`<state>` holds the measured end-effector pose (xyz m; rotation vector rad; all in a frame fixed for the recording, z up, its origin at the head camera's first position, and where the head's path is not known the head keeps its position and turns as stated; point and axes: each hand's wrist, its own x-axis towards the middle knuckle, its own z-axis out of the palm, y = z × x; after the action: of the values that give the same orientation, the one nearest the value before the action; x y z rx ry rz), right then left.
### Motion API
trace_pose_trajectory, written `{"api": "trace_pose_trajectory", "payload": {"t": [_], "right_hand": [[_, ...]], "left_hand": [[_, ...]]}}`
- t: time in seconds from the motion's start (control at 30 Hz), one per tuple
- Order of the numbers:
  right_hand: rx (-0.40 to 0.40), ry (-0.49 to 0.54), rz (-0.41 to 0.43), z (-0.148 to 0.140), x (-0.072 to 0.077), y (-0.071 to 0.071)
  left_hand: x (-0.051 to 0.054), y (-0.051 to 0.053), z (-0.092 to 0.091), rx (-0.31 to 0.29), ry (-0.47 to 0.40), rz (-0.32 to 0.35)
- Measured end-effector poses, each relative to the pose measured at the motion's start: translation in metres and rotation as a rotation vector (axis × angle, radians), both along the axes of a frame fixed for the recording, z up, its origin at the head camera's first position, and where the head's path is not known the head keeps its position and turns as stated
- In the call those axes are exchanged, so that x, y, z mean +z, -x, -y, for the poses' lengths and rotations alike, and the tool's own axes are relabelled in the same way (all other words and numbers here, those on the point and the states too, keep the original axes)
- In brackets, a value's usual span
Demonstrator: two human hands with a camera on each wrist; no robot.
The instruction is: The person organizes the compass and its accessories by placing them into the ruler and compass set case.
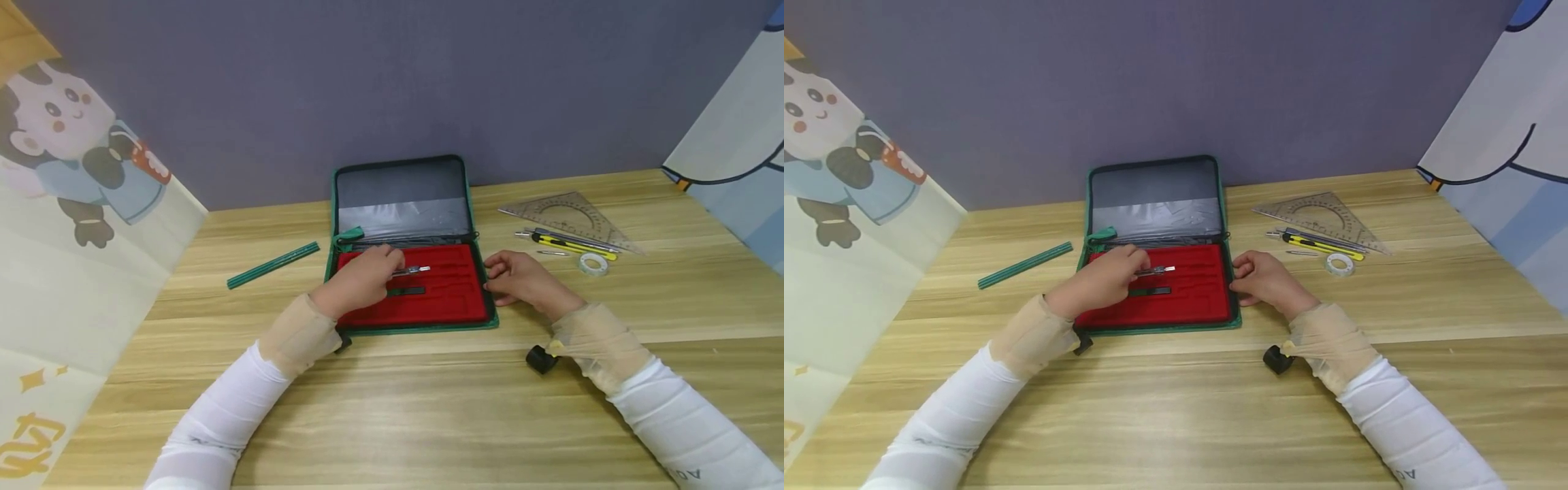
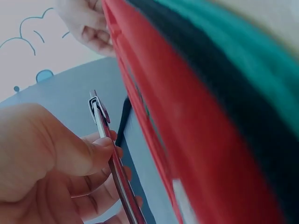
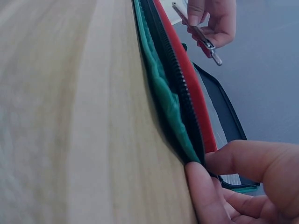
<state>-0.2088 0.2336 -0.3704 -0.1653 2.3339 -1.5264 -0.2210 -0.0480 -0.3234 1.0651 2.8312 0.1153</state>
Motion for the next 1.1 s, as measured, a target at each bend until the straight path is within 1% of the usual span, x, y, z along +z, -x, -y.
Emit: {"api": "trace_pose_trajectory", "payload": {"t": [0.17, 0.33, 0.53, 0.73, 0.9, 1.03, 1.1], "right_hand": [[-0.005, -0.001, 0.002, 0.000, 0.000, 0.000], [-0.012, 0.005, 0.003, 0.000, -0.001, -0.001], [-0.018, 0.000, 0.003, 0.001, -0.001, -0.001], [-0.019, -0.006, 0.012, 0.002, 0.000, -0.001], [-0.011, 0.009, 0.002, 0.002, -0.001, 0.001], [-0.004, 0.047, -0.018, 0.000, -0.001, -0.001], [-0.009, 0.048, -0.016, -0.001, -0.001, -0.001]], "left_hand": [[-0.003, -0.002, -0.013, -0.036, 0.009, 0.007], [-0.004, -0.003, -0.026, -0.046, 0.028, 0.011], [-0.006, -0.002, -0.038, -0.073, 0.040, 0.026], [-0.011, 0.001, -0.049, -0.066, 0.071, 0.019], [-0.012, 0.004, -0.053, -0.052, 0.087, 0.014], [-0.014, 0.007, -0.055, -0.068, 0.076, 0.008], [-0.015, 0.008, -0.056, -0.085, 0.067, -0.003]]}}
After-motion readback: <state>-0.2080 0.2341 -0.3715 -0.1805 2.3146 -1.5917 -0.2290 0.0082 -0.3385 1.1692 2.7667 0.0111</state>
